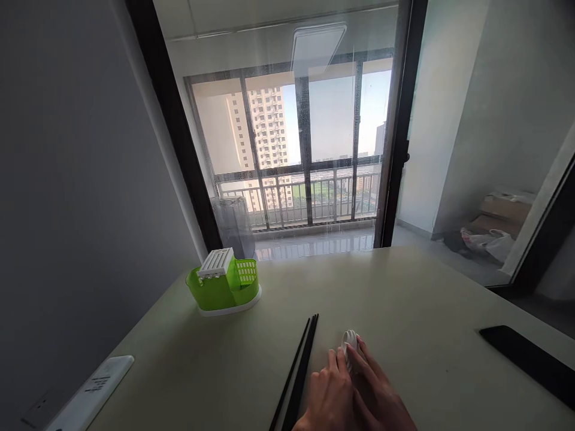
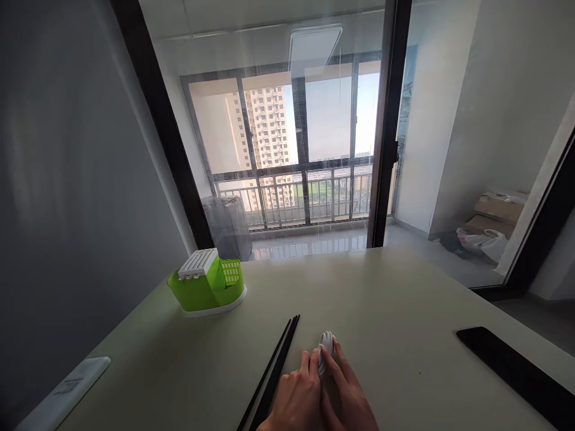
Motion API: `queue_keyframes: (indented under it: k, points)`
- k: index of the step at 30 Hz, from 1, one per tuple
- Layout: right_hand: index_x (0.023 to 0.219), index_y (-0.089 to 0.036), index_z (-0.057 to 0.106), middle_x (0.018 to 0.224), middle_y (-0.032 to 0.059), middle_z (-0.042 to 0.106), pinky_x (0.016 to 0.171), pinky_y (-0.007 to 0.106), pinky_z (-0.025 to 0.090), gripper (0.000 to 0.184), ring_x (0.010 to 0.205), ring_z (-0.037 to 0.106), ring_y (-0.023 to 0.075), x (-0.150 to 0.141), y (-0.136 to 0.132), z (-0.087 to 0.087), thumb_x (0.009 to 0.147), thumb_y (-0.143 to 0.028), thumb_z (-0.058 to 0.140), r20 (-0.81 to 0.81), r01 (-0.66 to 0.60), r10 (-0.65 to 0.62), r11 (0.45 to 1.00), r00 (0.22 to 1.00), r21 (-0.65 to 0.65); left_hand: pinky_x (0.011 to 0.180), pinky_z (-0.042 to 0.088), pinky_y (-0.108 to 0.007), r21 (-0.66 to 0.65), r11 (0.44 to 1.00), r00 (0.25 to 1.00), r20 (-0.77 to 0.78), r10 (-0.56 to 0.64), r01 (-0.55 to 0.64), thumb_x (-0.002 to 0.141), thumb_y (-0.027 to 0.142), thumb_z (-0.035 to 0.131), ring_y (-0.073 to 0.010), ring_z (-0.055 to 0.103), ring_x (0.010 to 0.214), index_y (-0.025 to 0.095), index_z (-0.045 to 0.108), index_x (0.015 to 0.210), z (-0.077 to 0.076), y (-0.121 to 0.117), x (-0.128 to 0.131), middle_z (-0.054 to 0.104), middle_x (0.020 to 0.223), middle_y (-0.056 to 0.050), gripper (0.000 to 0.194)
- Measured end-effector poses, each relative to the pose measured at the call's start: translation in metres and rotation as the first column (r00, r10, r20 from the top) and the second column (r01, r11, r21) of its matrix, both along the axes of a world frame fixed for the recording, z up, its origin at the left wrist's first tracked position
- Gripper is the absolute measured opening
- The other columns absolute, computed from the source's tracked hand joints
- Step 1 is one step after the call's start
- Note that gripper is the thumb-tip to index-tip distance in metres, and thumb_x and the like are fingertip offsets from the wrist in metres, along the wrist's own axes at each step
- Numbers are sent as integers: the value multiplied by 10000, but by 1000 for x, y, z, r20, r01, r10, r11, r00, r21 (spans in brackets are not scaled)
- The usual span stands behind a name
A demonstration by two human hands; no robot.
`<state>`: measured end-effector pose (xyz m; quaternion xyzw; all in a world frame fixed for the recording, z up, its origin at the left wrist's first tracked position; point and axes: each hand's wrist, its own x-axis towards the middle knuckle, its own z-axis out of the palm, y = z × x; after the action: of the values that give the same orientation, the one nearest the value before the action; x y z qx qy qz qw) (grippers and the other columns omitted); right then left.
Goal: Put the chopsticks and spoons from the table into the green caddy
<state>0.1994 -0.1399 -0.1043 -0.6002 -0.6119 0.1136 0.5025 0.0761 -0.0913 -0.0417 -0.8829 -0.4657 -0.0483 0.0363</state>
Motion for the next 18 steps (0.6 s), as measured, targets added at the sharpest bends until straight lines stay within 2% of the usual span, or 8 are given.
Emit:
queue_keyframes:
  k: [4,9,15,18]
  points:
    - [1501,-302,471,1654,52,300,1109,362,476,528,1450,407,268,8,0,-4,975,-286,517,86,-51,53,998,995,-21,615,568,-241,42,998,999,-9,-49,49,910,64,540,-214,745,788,195,526,1466,-8,2,1,719,1195,-157,571]
    - [1519,-279,445,1664,74,270,1131,391,451,536,1484,341,276,12,0,-6,985,-272,499,124,-65,69,997,990,-34,632,605,-253,50,997,998,-25,-59,60,889,31,534,-224,745,839,131,556,1428,-12,2,4,739,1124,-138,549]
    - [1490,-257,488,1678,83,226,1148,401,433,503,1487,339,276,12,0,-3,990,-225,454,108,-79,80,997,991,-12,645,615,-280,101,992,997,-10,-78,79,891,25,503,-253,713,965,135,573,1407,-17,-1,5,724,1151,-148,532]
    - [1474,-255,510,1681,81,215,1151,413,432,500,1487,336,287,12,1,-4,976,-223,473,98,-82,83,997,992,-9,744,618,-330,84,992,995,-14,-94,95,914,53,480,-258,696,1000,116,581,1391,-15,-2,5,712,1184,-157,491]
